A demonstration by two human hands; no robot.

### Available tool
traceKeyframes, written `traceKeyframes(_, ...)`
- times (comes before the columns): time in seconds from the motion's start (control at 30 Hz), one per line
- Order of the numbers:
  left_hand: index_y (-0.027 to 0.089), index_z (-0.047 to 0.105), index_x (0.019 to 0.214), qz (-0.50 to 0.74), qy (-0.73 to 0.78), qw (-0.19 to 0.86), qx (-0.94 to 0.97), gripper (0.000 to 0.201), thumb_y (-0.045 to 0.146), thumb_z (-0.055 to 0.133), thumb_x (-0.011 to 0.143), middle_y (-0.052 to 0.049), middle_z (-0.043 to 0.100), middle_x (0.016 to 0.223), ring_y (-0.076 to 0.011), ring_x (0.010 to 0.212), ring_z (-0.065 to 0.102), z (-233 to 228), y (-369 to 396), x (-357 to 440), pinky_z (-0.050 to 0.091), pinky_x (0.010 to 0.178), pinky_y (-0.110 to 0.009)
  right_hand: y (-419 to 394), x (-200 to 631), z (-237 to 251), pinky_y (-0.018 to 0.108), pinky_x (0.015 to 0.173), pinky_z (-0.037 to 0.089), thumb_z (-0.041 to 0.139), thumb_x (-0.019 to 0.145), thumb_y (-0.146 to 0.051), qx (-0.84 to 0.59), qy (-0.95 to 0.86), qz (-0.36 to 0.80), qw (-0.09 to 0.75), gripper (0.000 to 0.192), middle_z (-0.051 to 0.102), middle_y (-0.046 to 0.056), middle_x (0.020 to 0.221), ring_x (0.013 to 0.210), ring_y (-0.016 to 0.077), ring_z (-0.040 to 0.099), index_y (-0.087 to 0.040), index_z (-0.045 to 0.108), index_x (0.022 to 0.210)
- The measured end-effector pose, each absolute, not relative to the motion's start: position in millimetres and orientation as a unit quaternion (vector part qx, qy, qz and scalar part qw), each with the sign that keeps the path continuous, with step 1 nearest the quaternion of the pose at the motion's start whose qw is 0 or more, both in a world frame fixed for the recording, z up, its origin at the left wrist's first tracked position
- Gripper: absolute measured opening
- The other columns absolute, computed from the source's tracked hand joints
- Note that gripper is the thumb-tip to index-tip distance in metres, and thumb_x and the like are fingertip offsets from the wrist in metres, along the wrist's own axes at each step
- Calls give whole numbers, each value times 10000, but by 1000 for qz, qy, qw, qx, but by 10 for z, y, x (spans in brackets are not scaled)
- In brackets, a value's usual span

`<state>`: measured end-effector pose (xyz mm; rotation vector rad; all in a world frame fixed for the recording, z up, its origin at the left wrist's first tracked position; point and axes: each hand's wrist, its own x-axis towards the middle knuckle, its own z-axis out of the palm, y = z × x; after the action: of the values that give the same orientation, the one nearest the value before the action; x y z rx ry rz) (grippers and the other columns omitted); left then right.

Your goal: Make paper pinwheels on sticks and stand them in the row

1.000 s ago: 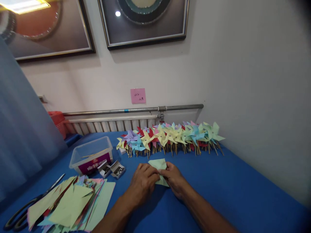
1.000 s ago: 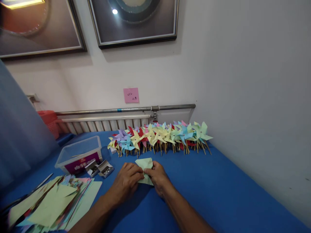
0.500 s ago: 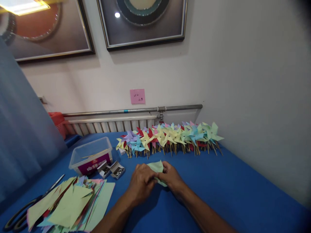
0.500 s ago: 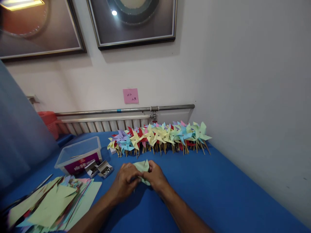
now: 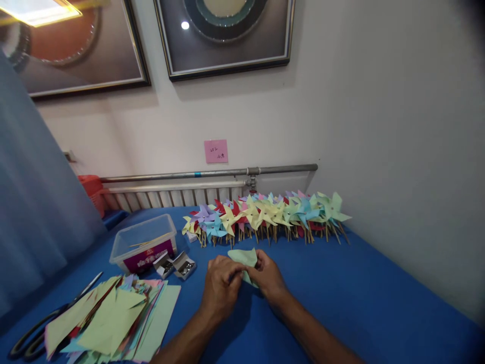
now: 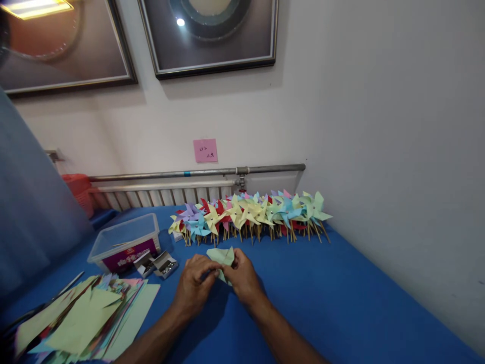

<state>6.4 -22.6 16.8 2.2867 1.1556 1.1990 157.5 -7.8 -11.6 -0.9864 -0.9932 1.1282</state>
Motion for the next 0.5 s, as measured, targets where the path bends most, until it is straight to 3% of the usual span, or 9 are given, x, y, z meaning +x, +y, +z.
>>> traceKeyframes(0.2, 209, 699, 783, 423, 490, 163, 745, 108, 130, 634, 818, 4, 707, 807, -197, 842, 616, 172, -219, 81, 366, 861, -370, -143, 1557, -78, 268, 640, 470, 736, 613, -243, -423, -456, 489, 611, 260, 691, -29, 744, 672, 160, 616, -230, 595, 830)
traceKeyframes(0.5, 221, 704, 777, 399, 486, 157, 762, 156, 165, 584, 859, 10, 724, 797, -201, 861, 605, 181, -232, 80, 353, 897, -382, -121, 1533, -129, 260, 610, 438, 776, 588, -277, -429, -434, 499, 615, 301, 675, -26, 721, 658, 160, 597, -223, 594, 821)
